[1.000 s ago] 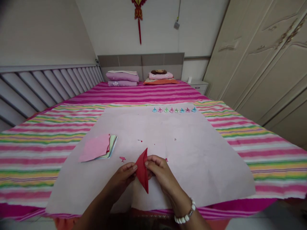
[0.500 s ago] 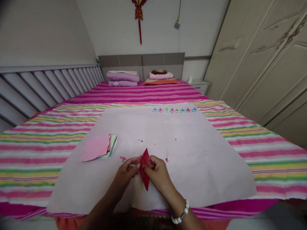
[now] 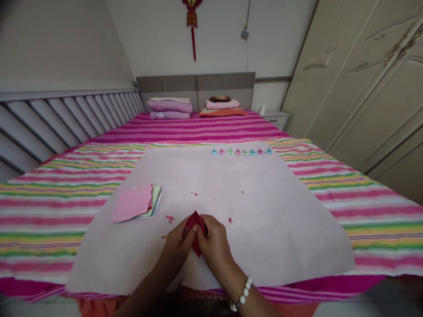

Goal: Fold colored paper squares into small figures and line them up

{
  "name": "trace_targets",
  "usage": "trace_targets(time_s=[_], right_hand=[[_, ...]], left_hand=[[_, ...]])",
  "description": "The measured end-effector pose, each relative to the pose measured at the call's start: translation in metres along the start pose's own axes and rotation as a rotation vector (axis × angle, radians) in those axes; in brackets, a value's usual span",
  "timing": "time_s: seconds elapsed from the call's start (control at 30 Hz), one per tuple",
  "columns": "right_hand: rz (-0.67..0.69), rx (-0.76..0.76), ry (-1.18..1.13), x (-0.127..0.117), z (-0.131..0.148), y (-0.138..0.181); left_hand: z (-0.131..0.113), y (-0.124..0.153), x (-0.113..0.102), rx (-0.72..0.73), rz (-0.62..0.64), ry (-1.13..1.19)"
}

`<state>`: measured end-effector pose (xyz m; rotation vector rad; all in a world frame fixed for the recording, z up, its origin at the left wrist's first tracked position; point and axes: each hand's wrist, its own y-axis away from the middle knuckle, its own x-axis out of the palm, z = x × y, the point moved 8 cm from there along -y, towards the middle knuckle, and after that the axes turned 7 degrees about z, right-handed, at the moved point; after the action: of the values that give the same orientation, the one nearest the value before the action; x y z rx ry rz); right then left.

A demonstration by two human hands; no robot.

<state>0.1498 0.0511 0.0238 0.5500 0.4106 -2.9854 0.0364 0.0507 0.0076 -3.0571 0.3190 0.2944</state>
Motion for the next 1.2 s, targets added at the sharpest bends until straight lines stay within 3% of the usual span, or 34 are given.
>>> trace_targets(time_s=[0.27, 0.37, 0.63, 0.8, 1.0, 1.2], right_hand=[[-0.047, 0.087, 0.0, -0.003, -0.016, -0.001], [-0.06, 0.085, -0.008, -0.004, -0.017, -0.001], [-0.092, 0.067, -0.168, -0.013, -0.022, -0.007], [-0.034, 0.263, -0.501, -0.007, -0.049, -0.008], [0.004, 0.327, -0.725, -0.009, -0.049, -0.008], [0.088, 0.338, -0.889, -0.006, -0.041, -0.007]], left_hand=[[0.005, -0.008, -0.008, 0.086, -0.035, -0.286], [0.009, -0.011, -0.011, 0.092, -0.046, -0.297], [0.014, -0.015, -0.017, 0.124, -0.01, -0.094], [0.013, -0.017, -0.016, -0.016, 0.103, 0.137], [0.017, -0.011, -0.008, -0.157, 0.235, 0.434], [0.022, -0.011, -0.011, -0.213, 0.138, 0.427]])
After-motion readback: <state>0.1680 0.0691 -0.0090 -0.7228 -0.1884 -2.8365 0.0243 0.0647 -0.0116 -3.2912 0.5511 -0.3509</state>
